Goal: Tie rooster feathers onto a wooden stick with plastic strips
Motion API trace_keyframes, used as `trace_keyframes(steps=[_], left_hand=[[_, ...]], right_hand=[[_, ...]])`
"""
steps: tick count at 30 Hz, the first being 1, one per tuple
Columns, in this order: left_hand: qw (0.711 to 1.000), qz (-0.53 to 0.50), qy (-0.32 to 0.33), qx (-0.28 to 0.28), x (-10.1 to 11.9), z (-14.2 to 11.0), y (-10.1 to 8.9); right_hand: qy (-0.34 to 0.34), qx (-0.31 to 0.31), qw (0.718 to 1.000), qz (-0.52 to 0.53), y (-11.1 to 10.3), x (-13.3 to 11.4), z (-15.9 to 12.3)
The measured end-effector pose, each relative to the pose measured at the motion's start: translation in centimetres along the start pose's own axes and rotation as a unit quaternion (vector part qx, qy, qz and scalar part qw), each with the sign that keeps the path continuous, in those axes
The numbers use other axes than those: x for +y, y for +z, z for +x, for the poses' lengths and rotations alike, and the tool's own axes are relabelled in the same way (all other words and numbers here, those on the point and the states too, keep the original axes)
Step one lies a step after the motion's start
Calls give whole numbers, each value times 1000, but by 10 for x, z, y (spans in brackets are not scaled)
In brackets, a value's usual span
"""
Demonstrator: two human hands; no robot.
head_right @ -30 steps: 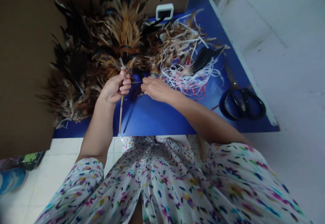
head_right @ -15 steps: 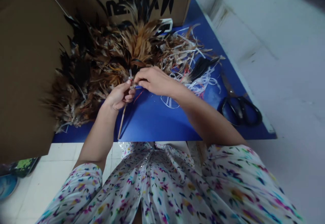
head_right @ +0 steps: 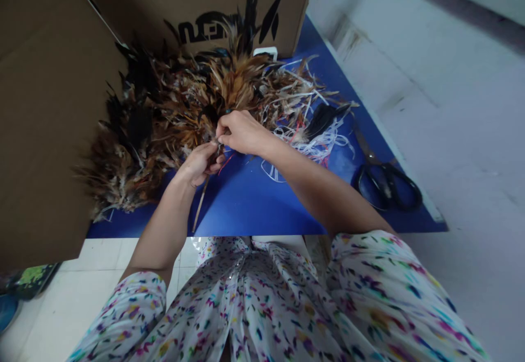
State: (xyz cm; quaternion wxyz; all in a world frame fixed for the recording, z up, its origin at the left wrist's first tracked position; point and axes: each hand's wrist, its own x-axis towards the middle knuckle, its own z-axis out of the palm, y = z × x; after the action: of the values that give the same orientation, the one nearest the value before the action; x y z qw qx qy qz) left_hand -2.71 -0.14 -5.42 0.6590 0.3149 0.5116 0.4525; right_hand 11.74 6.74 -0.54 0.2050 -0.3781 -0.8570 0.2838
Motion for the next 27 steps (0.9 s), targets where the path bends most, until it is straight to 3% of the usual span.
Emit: trace_keyframes(steps=[7,14,17,19,22,24,25,27], left_hand=[[999,19,43,-25,-6,0,-1],[994,46,69,-65,-10,2,-6],[996,34,67,-50,-9,2,-5],[998,19,58,-34,-8,2,-4],[999,-3,46,-14,-3,0,-4],[999,-14,45,-2,-1,-1,-3],[999,-17,47,0,0,-1,-3],[998,-15,56,-8,0,-2,-2]], right_hand=[[34,38,999,19,1,-5,0],[63,25,995,73,3,-7,0],[78,29,988,127,2,-2,3],[65,83,984,143,-4,2,1],[34,232,967,101,-16,9,-13],[39,298,951,73,-17,12,-27],[51,303,949,71,-14,14,-33],[79,252,960,96,-2,16,-41]])
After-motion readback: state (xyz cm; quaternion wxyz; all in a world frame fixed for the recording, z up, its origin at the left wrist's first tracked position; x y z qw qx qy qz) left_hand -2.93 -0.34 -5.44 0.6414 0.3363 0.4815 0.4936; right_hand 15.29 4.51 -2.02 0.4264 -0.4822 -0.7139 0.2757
